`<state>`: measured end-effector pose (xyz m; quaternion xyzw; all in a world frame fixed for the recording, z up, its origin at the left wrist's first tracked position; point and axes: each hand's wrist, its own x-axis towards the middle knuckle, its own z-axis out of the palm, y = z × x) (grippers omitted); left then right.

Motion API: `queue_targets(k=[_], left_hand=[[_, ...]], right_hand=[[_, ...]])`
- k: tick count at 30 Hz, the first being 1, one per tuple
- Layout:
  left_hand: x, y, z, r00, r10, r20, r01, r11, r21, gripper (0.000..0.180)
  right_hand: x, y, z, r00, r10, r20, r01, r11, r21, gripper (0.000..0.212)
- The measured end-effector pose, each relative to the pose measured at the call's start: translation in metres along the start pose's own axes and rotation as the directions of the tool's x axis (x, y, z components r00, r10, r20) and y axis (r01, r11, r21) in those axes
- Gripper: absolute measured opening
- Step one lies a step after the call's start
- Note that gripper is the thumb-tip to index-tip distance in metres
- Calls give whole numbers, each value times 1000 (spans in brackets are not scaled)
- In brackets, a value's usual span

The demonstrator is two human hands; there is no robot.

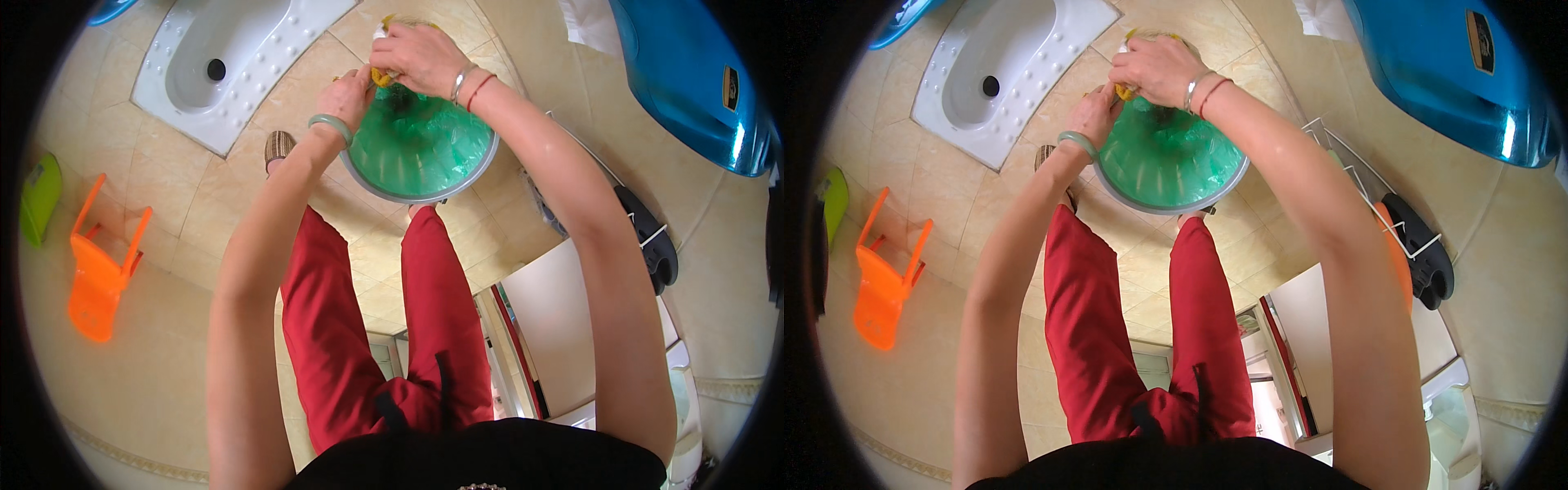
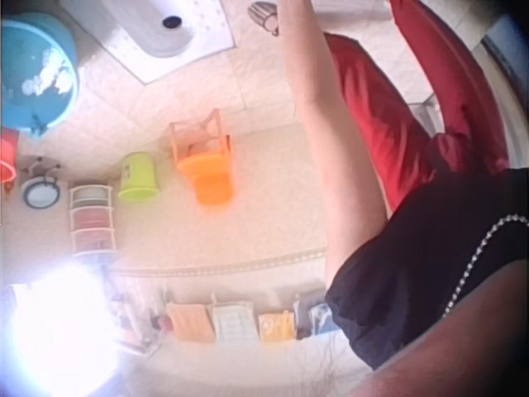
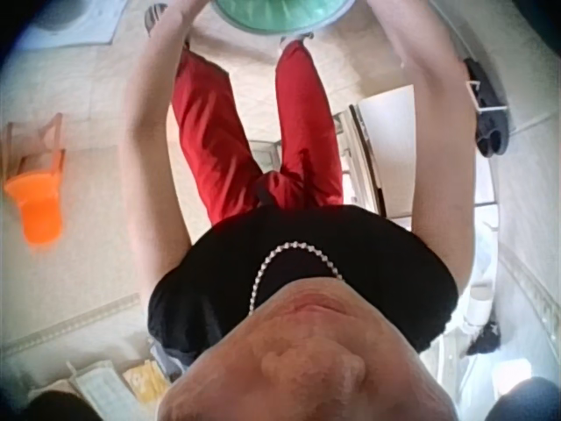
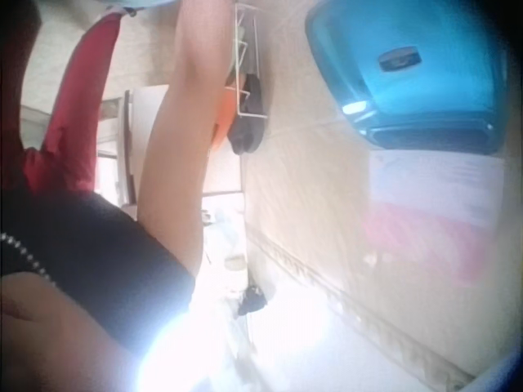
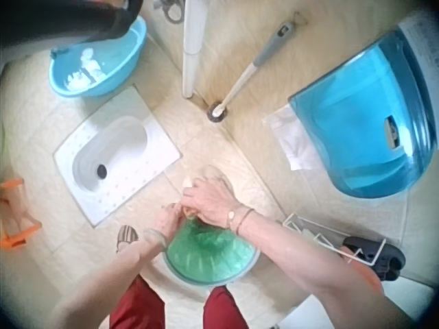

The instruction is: The person washes a yellow cloth in a green bucket, then scrubs a white appliance with it. They rinse the cloth in a blue basin and wring it out. Finally, they pick up a blue cloth from a red bucket.

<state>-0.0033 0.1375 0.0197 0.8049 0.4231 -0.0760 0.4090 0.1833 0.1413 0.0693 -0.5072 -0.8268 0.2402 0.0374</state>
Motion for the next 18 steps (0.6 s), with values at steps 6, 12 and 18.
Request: queue_targets(k=[6,12,18], left_hand=[[-8,3,14,996,-11,-93,5,997,-72,15],[-17,11,22,983,-156,-102,143,982,-120,14],[-22,16,24,971,-215,-101,198,967,-159,14]], right_hand=[[-73,20,1,941,301,-153,-272,944,186,19],[-163,6,30,630,720,-290,-592,688,420,23],[-216,-75,84,24,975,-223,-691,177,701,26]])
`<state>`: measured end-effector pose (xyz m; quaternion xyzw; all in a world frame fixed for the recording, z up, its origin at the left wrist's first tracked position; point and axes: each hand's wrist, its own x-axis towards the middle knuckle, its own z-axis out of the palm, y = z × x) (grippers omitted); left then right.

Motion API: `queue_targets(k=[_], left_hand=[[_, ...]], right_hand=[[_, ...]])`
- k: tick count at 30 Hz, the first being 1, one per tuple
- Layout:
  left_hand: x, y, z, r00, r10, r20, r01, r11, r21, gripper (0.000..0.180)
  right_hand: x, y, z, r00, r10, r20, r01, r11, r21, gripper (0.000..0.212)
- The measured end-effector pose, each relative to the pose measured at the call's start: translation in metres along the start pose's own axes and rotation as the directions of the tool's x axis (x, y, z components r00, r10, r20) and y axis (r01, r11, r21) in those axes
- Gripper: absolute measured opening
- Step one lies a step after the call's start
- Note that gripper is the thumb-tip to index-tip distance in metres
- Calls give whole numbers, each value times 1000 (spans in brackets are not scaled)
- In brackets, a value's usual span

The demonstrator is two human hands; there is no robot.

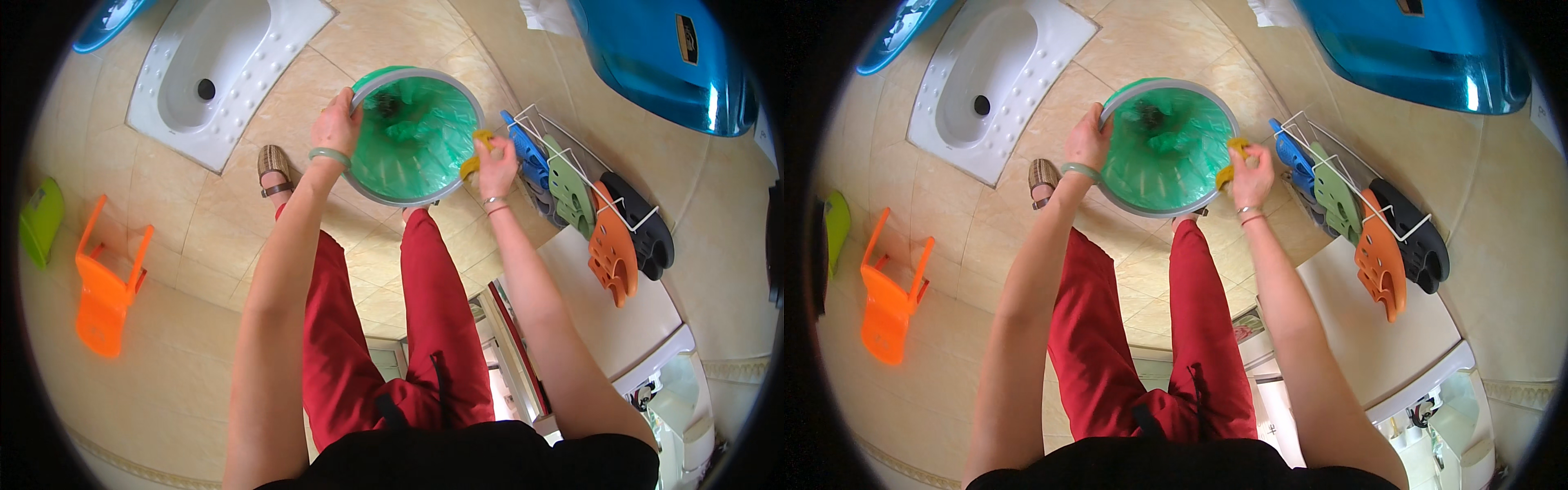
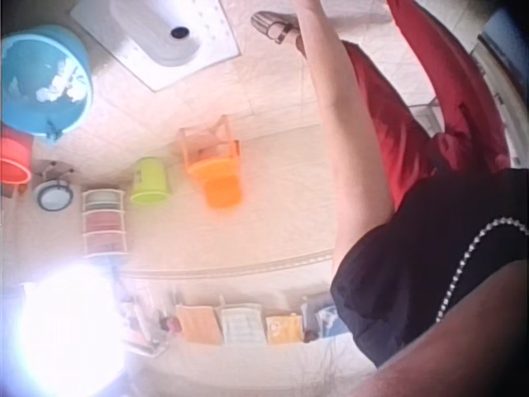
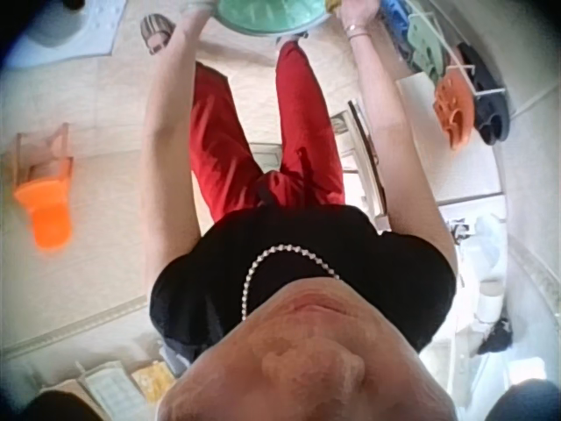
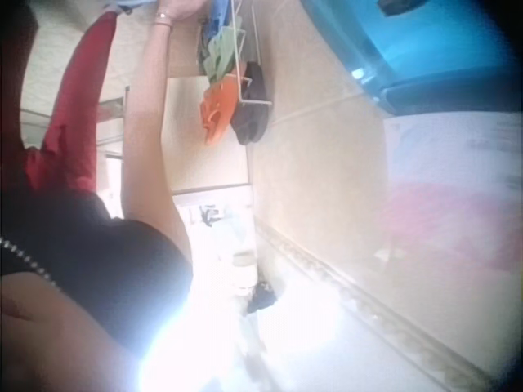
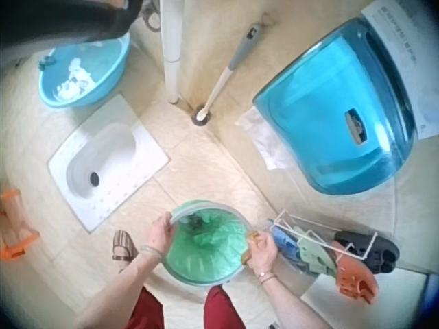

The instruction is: The person washes a yellow cloth in a green bucket, then scrubs a white appliance with it. They rinse the cloth in a blue basin and wring it out. Finally, they pick up a blue cloth from a red bucket.

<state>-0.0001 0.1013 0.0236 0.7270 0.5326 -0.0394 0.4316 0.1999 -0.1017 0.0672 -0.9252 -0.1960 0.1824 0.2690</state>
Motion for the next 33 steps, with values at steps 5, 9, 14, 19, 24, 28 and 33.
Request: queue_targets(k=[5,9,14,19,24,28,33], left_hand=[[-1,2,2,1000,4,-23,-4,1000,-2,13],[0,3,4,998,27,-49,-29,999,-22,12],[-8,2,9,996,-3,-86,3,1000,-2,12],[-15,16,23,981,-157,-112,137,977,-164,13],[-4,60,53,919,-337,-205,219,869,-443,8],[15,92,58,906,-364,-214,224,845,-486,8],[14,101,65,874,-451,-180,308,802,-512,16]], right_hand=[[-76,5,26,818,559,-136,-479,792,379,33],[-95,-2,38,693,714,-105,-521,596,611,40],[-106,-5,34,647,761,-51,-592,544,594,42],[-60,8,10,780,608,-148,-524,763,378,40],[10,10,1,851,511,-118,-393,770,503,39],[32,11,7,779,609,-147,-374,641,671,46],[-2,-13,30,646,758,-91,-468,488,736,55]])
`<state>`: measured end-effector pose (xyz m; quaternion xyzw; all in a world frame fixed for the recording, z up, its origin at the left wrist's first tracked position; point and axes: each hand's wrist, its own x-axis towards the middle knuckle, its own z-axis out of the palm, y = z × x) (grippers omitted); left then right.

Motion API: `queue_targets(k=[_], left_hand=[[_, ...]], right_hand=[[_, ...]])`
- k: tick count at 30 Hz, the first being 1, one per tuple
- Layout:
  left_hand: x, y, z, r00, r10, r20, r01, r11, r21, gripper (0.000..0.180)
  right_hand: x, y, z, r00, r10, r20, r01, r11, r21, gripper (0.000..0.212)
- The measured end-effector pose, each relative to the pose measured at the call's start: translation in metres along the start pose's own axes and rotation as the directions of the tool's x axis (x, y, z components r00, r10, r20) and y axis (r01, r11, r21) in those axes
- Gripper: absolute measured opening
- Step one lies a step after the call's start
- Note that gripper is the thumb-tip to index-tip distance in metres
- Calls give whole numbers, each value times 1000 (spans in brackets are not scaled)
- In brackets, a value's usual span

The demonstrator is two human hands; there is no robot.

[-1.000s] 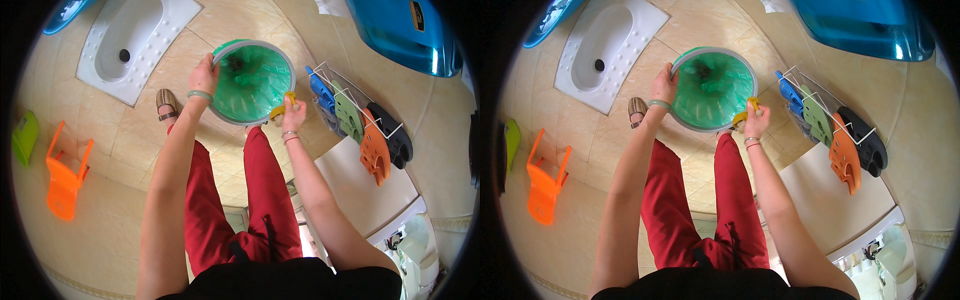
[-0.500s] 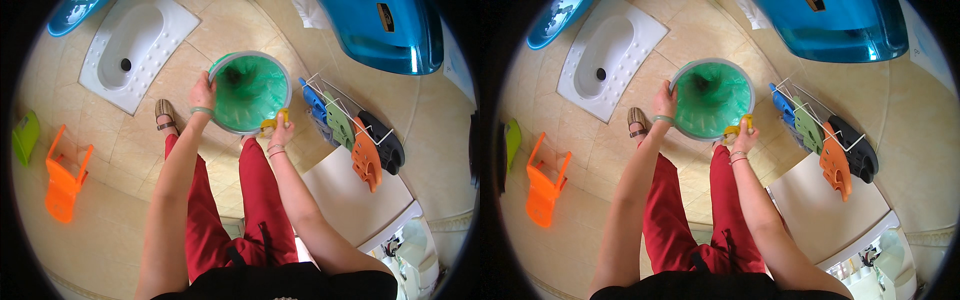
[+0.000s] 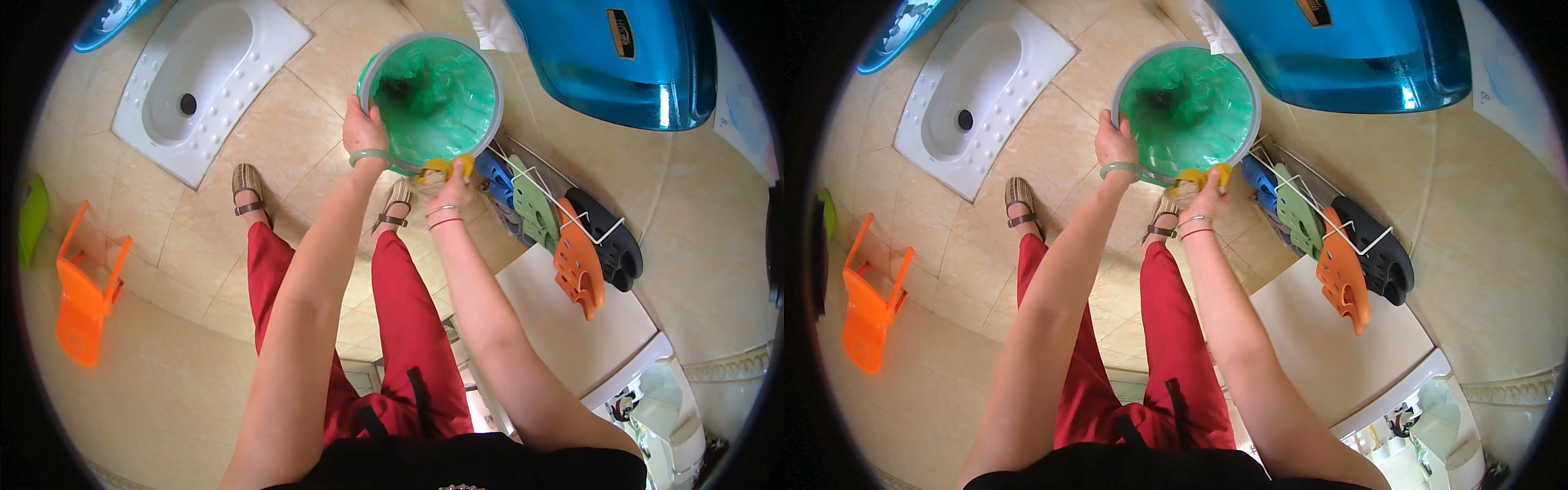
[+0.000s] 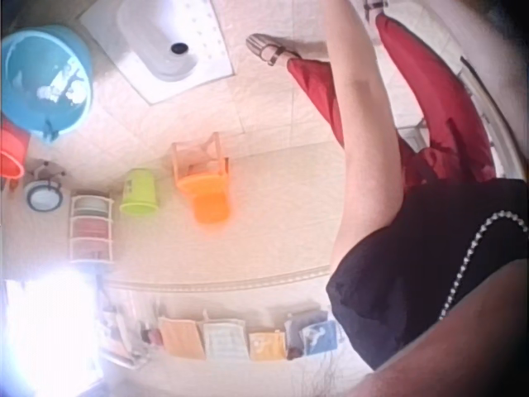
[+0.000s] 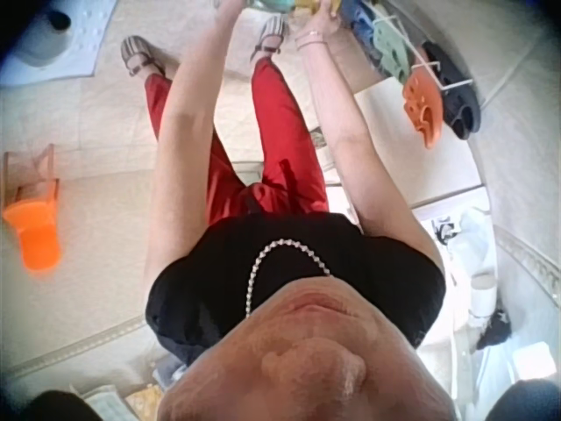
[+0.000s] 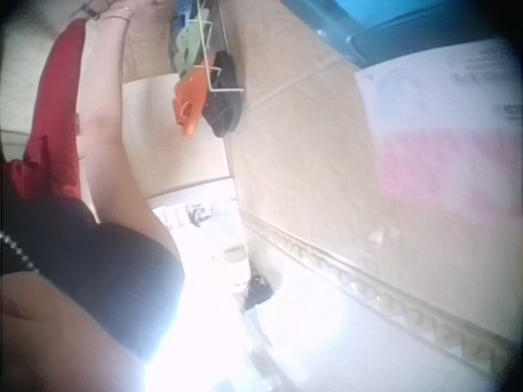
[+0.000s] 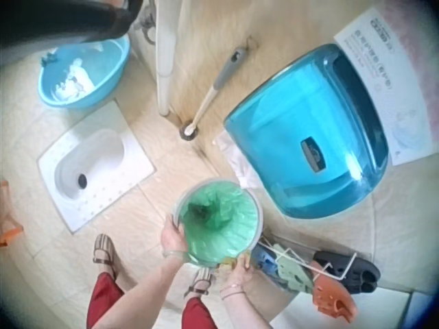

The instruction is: The person washes a yellow cloth in a green bucket, then scrubs a white appliance with it. They rinse the cloth in a blue basin and wring it out. Finally, they pick up a blue cloth from a red bucket.

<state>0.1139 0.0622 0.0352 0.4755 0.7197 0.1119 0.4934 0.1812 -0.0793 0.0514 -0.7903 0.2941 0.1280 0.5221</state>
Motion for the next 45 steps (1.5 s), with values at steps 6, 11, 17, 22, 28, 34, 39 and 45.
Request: queue_targets(k=[6,11,17,22,28,34,39,45], left_hand=[[-1,9,-6,990,-68,123,76,995,-58,29],[15,-17,-32,866,48,497,-7,996,-85,48],[17,-41,-73,863,52,503,-35,998,-43,58],[-35,-38,-129,786,-33,617,325,872,-367,61],[-108,64,-203,766,30,642,490,620,-613,54],[-126,123,-251,931,34,362,237,700,-674,29],[-97,156,-300,904,1,427,316,673,-669,32],[-147,248,-369,839,441,320,-53,650,-758,43]], right_hand=[[-36,29,8,880,406,246,-453,874,175,51],[-62,30,7,469,634,615,-778,626,-53,37],[-140,0,31,575,402,713,-549,836,-29,30],[-167,-33,17,709,259,655,-385,921,53,35],[-233,-104,-2,672,120,731,-200,980,23,35],[-309,-174,1,665,4,747,54,997,-53,33],[-360,-217,14,662,3,750,97,991,-90,33],[-407,-301,24,606,-191,772,184,978,98,33]])
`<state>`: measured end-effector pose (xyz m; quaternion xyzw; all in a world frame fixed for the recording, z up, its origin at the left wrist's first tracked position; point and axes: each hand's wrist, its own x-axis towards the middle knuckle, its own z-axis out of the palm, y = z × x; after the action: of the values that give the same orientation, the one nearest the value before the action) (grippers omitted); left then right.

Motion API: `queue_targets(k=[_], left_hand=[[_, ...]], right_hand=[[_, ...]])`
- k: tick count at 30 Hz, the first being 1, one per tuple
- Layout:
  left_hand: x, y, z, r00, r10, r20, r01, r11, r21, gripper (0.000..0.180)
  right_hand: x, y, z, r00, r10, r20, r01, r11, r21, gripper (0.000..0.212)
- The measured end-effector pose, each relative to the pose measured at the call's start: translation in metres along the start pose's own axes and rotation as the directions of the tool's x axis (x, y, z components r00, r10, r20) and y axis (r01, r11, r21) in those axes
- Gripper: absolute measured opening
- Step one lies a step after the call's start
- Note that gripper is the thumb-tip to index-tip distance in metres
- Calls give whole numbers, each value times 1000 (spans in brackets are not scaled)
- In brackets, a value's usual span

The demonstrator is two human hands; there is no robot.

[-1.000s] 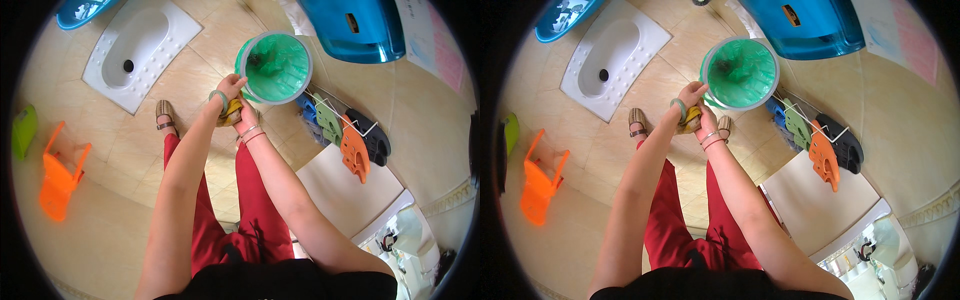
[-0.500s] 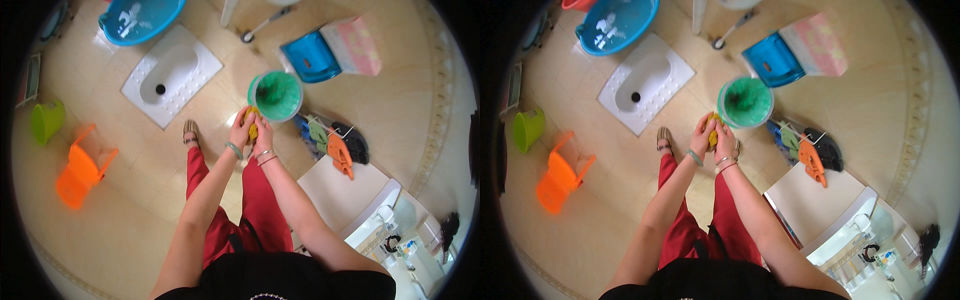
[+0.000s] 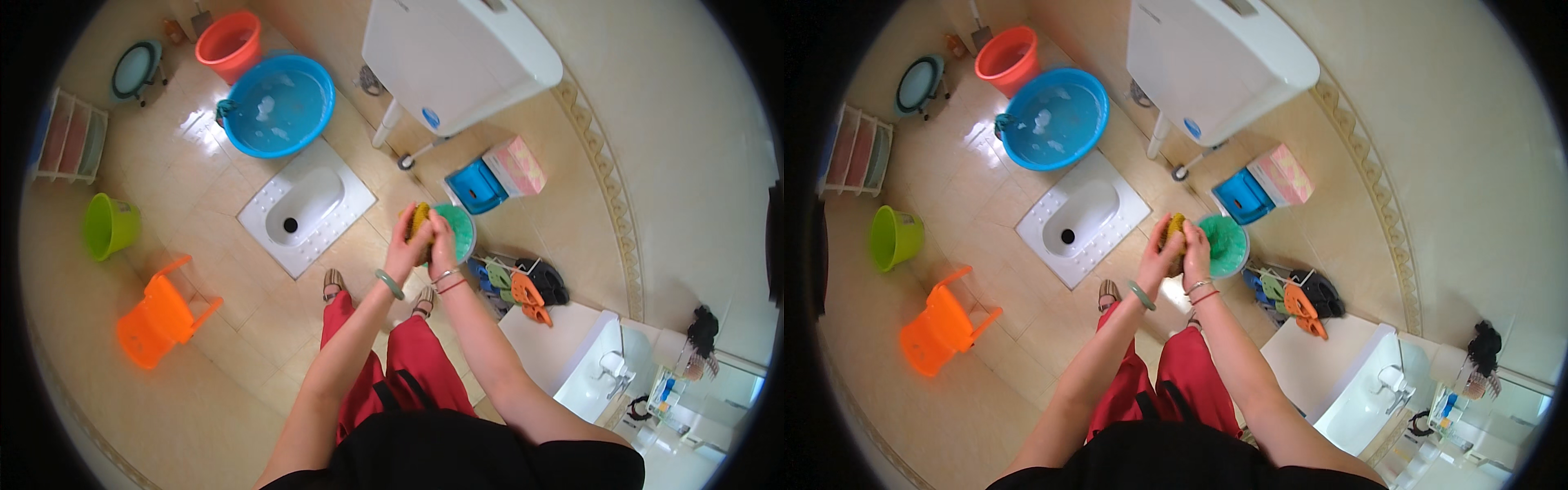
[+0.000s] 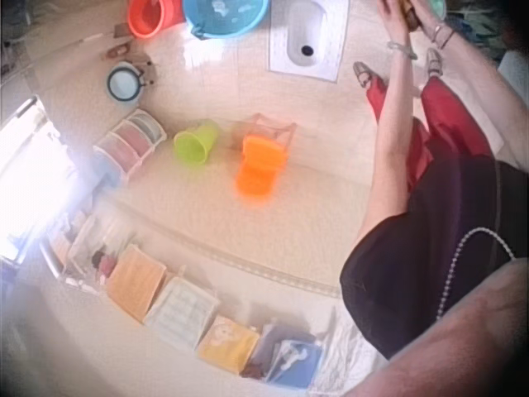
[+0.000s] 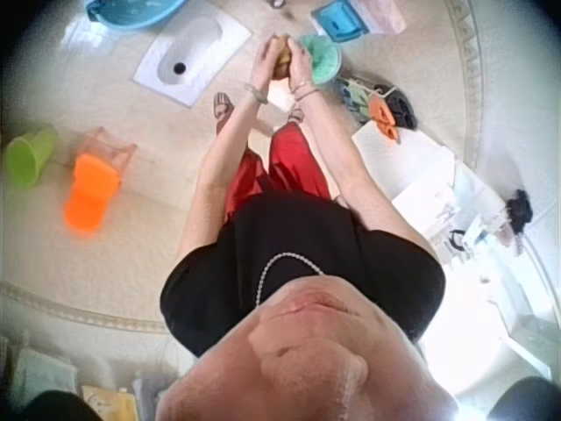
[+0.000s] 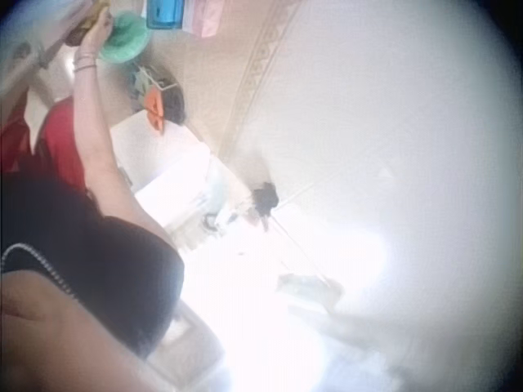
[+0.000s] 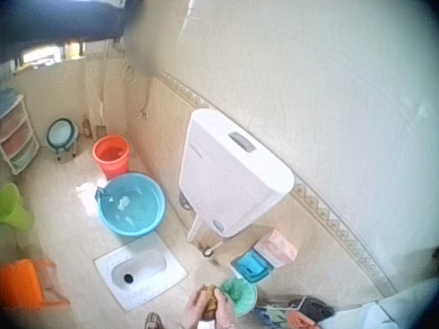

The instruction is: The person washes a yellow cloth in a green bucket, then scrubs a white appliance with it. They rinse the cloth in a blue basin and wring it out. Finally, they pick up a blue cloth from a red bucket.

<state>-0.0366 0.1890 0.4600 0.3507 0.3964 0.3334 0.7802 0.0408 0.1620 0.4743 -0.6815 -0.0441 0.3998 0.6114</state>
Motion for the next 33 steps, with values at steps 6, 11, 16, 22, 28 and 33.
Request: queue_targets(k=[6,11,16,22,28,33], left_hand=[[24,83,41,990,120,-74,-129,983,-129,26],[76,118,91,924,229,-306,-344,847,-406,28],[126,133,141,848,431,-310,-511,821,-256,47],[157,134,165,721,583,-374,-645,762,-54,41],[216,98,141,645,507,-572,-604,796,24,37],[274,54,85,726,285,-626,-470,870,-149,39]], right_hand=[[-6,-97,19,948,-226,223,249,965,-82,38],[12,-180,37,553,-644,528,718,48,-694,43],[41,-204,42,615,-553,562,776,302,-553,44],[65,-221,40,510,-541,669,780,-38,-625,49],[98,-187,58,547,-414,727,836,233,-496,51],[170,-142,82,767,-94,635,498,711,-496,56]])
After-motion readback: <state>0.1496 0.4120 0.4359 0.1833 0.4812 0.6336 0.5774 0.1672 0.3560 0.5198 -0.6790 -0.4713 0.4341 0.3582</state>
